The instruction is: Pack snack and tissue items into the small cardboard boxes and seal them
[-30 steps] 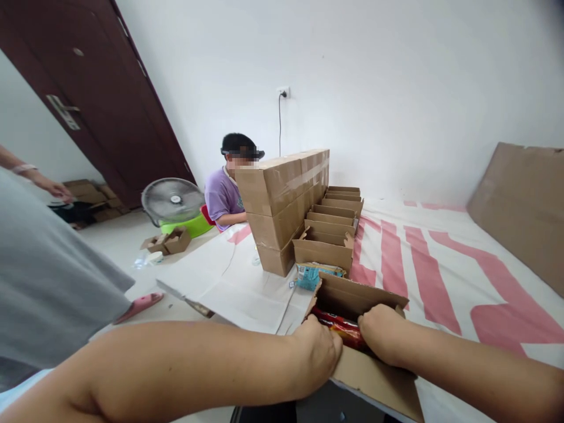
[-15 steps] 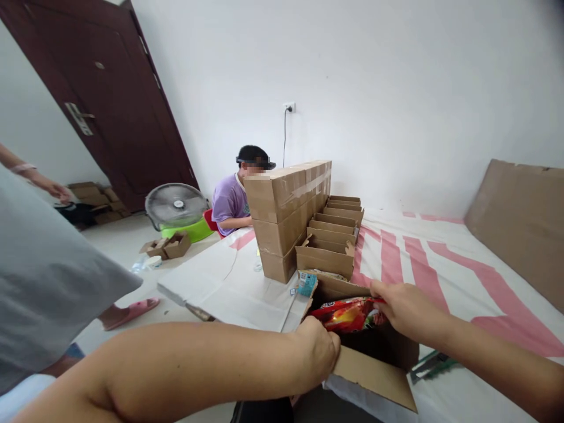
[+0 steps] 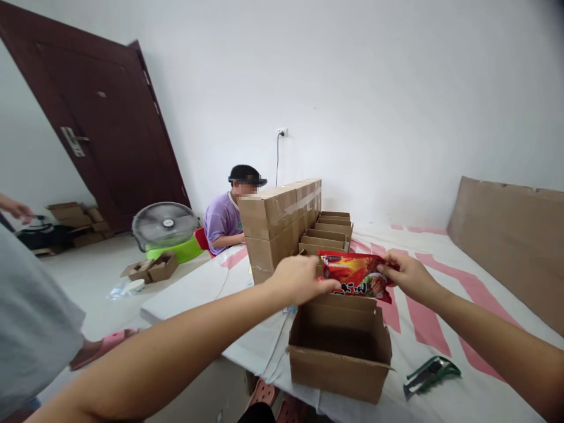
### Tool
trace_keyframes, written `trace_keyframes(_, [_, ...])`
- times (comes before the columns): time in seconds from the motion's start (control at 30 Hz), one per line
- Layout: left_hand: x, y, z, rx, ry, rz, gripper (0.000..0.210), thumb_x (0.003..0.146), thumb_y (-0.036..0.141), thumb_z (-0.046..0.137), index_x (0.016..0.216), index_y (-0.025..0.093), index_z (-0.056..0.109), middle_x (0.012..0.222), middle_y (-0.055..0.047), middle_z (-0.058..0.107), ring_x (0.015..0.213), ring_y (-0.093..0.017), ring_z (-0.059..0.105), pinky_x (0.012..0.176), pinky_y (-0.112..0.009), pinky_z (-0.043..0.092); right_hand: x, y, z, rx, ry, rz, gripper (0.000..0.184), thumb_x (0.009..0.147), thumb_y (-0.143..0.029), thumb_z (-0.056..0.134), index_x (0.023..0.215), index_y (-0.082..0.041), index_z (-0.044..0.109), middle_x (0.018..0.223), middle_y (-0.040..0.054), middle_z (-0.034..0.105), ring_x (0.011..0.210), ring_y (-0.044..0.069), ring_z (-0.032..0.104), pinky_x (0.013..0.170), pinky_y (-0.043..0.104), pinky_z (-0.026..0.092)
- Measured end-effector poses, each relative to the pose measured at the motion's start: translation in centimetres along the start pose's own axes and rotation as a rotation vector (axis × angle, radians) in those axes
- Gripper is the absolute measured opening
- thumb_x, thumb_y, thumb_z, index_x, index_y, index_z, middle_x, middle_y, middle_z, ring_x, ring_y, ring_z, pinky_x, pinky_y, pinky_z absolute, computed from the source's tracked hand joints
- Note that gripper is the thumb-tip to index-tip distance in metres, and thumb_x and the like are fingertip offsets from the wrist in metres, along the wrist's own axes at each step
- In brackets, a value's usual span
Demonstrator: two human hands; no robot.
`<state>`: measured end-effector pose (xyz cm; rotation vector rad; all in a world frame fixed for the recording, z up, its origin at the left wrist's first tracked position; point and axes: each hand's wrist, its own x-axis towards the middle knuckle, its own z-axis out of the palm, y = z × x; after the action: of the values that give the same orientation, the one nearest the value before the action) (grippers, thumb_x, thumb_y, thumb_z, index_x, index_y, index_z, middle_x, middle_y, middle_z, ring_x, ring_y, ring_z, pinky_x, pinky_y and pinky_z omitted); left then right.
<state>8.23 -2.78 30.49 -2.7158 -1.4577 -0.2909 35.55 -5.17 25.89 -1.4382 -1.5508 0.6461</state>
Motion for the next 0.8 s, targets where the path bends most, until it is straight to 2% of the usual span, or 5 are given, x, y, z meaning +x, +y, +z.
trace_keyframes(0.07, [2.4,-1.3,0.5,-0.358,0.104,-0.068,0.076,0.061,0.071,0.074,0.109,0.013,0.062,0.113,-0.019,0.071,0.107,-0.038,0.067,0.087,-0.046,0.053,0.9,-0.3,-0.1,0.039,0.053,0.001,0.029,0.073,-0.046,0.068,0.076,-0.021,0.055,0.063,-0.0014,0.065,0.060,0.016,0.061,0.057,0.030,0.051])
trace_keyframes(0.13, [4.7,-2.2,2.1,-0.901,-0.005,-0.019,0.088,0.043,0.048,0.093,0.117,0.014,0.060,0.122,-0.019,0.069,0.115,-0.037,0.064,0.097,-0.047,0.050,1.9,-0.7,0.1,0.067,0.086,-0.007,0.030,0.073,-0.047,0.068,0.076,-0.020,0.054,0.065,-0.0019,0.064,0.061,0.015,0.062,0.059,0.029,0.053])
trace_keyframes(0.23, [7.9,-2.8,4.8,-1.191,-0.050,0.043,0.081,0.048,0.041,0.094,0.117,0.013,0.061,0.124,-0.018,0.070,0.116,-0.032,0.065,0.102,-0.044,0.049,3.9,-0.8,0.5,0.100,0.144,-0.013,0.030,0.073,-0.045,0.070,0.077,-0.020,0.055,0.071,-0.0010,0.064,0.066,0.015,0.063,0.060,0.028,0.054])
trace_keyframes(0.57, [15.1,-6.7,8.3,-1.456,0.060,-0.008,0.076,0.039,0.036,0.097,0.105,0.010,0.070,0.106,-0.016,0.077,0.110,-0.036,0.067,0.105,-0.051,0.046,9.5,3.1,3.3,0.204,0.166,-0.016,0.047,0.070,-0.043,0.080,0.102,-0.015,0.059,0.116,0.0171,0.070,0.111,0.028,0.065,0.092,0.041,0.055])
trace_keyframes(0.8, [16.7,-8.1,10.2,-1.455,0.039,0.001,0.031,0.086,0.034,0.070,0.108,0.013,0.068,0.111,-0.010,0.073,0.107,-0.024,0.068,0.100,-0.051,0.050,12.1,5.8,6.5,0.344,0.107,-0.007,0.049,0.068,-0.041,0.082,0.104,-0.016,0.061,0.118,0.0149,0.070,0.112,0.029,0.066,0.099,0.048,0.052])
